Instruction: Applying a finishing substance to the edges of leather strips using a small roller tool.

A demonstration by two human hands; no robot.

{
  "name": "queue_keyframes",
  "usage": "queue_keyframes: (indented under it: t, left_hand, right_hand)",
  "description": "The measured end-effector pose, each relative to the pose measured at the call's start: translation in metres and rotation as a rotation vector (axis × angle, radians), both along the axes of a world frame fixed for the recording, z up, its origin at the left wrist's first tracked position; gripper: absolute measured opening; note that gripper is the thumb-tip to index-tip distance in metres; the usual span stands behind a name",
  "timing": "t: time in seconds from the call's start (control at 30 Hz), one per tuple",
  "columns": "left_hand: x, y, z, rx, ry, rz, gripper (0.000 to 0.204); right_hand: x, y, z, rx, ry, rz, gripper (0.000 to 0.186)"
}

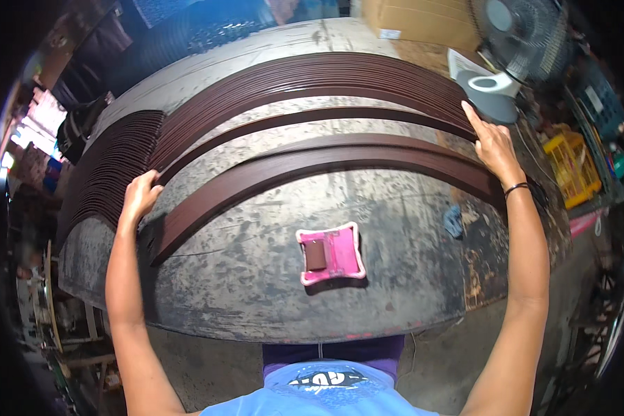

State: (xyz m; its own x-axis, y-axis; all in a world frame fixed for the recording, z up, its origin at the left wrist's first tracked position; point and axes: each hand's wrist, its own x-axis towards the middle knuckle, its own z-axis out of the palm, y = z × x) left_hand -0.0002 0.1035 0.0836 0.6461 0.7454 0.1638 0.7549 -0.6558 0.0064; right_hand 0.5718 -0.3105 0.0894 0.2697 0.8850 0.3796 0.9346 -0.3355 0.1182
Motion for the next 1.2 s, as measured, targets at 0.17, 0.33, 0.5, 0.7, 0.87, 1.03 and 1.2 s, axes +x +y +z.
queue_keyframes:
  t: [0.17, 0.33, 0.5, 0.7, 0.87, 1.03, 1.2]
  left_hand:
    - [0.031, 0.035, -0.025, -0.075, 0.029, 0.126, 0.025]
    - [0.053, 0.059, -0.048, -0.107, 0.081, 0.217, 0.022]
    - [0.069, 0.07, -0.063, -0.094, 0.081, 0.241, 0.02]
    - [0.08, 0.069, -0.065, -0.095, 0.096, 0.266, 0.022]
    - [0.087, 0.073, -0.069, -0.106, 0.121, 0.284, 0.022]
    - [0.092, 0.078, -0.072, -0.119, 0.115, 0.297, 0.023]
    - [0.096, 0.079, -0.073, -0.113, 0.121, 0.308, 0.024]
  right_hand:
    - [0.027, 0.047, -0.03, -0.079, 0.022, -0.06, 0.09]
    - [0.039, 0.076, -0.056, -0.097, 0.011, -0.048, 0.09]
    - [0.044, 0.092, -0.07, -0.123, 0.058, -0.08, 0.094]
    - [0.044, 0.107, -0.076, -0.148, 0.041, -0.099, 0.093]
    - [0.051, 0.112, -0.087, -0.07, -0.019, -0.055, 0.088]
    - [0.05, 0.118, -0.089, -0.086, 0.01, -0.086, 0.087]
    - [0.048, 0.122, -0.089, -0.111, 0.041, -0.125, 0.086]
